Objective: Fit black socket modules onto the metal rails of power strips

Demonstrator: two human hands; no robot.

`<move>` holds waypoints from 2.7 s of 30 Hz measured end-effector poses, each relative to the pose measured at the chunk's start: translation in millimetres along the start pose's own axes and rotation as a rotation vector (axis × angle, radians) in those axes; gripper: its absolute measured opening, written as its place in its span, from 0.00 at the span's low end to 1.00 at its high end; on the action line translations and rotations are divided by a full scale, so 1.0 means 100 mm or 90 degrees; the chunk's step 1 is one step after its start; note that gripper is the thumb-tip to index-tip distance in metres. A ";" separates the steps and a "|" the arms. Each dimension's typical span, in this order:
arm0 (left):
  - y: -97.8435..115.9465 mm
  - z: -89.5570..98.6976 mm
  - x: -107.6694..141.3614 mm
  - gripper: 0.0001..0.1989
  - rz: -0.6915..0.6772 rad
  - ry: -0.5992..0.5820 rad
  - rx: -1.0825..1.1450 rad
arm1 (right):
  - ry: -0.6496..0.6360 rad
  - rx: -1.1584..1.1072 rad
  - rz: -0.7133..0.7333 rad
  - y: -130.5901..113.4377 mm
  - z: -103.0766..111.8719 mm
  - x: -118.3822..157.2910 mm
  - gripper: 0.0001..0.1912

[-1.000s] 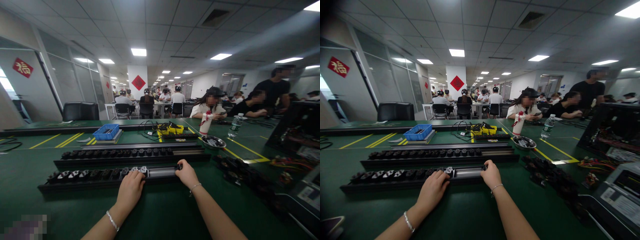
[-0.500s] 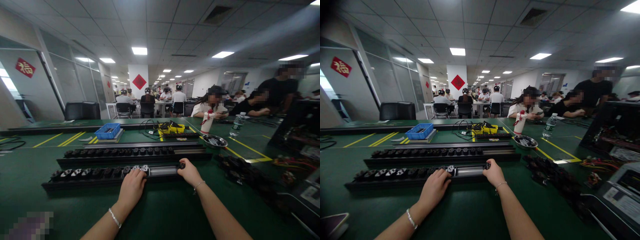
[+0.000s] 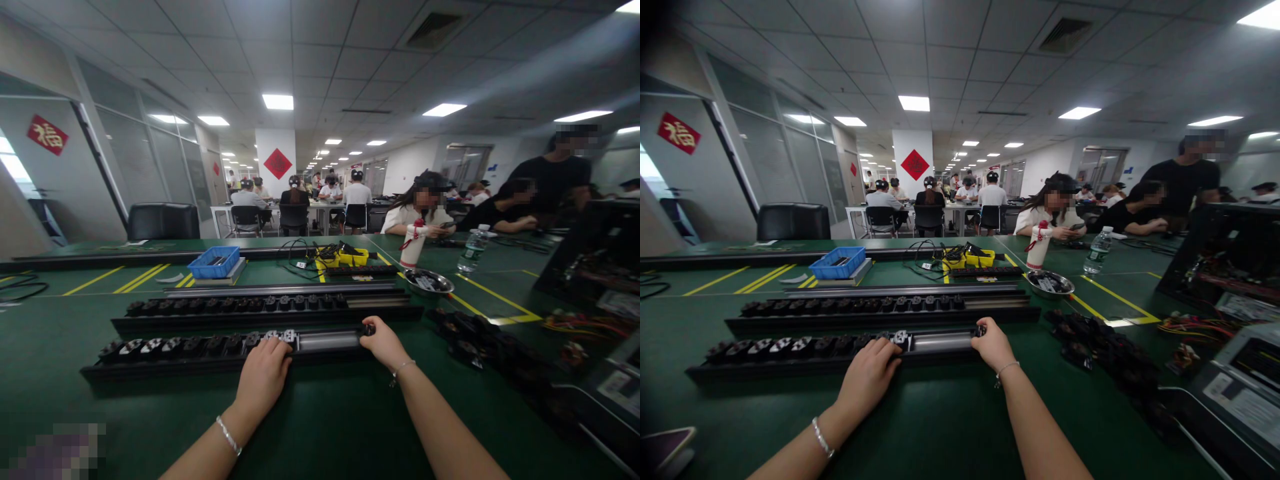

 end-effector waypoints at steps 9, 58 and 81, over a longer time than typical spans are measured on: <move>-0.01 -0.01 0.00 0.07 0.002 -0.005 0.006 | -0.004 -0.022 -0.002 -0.05 0.03 0.02 0.18; 0.01 0.00 0.01 0.08 0.010 -0.025 0.005 | 0.472 0.004 -0.088 0.75 1.42 0.00 0.28; 0.09 0.07 0.02 0.14 0.004 -0.038 -0.092 | -0.093 0.259 0.420 -0.77 -0.77 0.63 0.18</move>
Point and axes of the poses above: each hand's wrist, its own x-axis away from the middle knuckle, its own z-axis out of the back of the hand, y = z × x, the point moved 9 cm from there along -x, towards the middle knuckle, and after that the axes turned 14 degrees about -x, right-handed, at the moved point
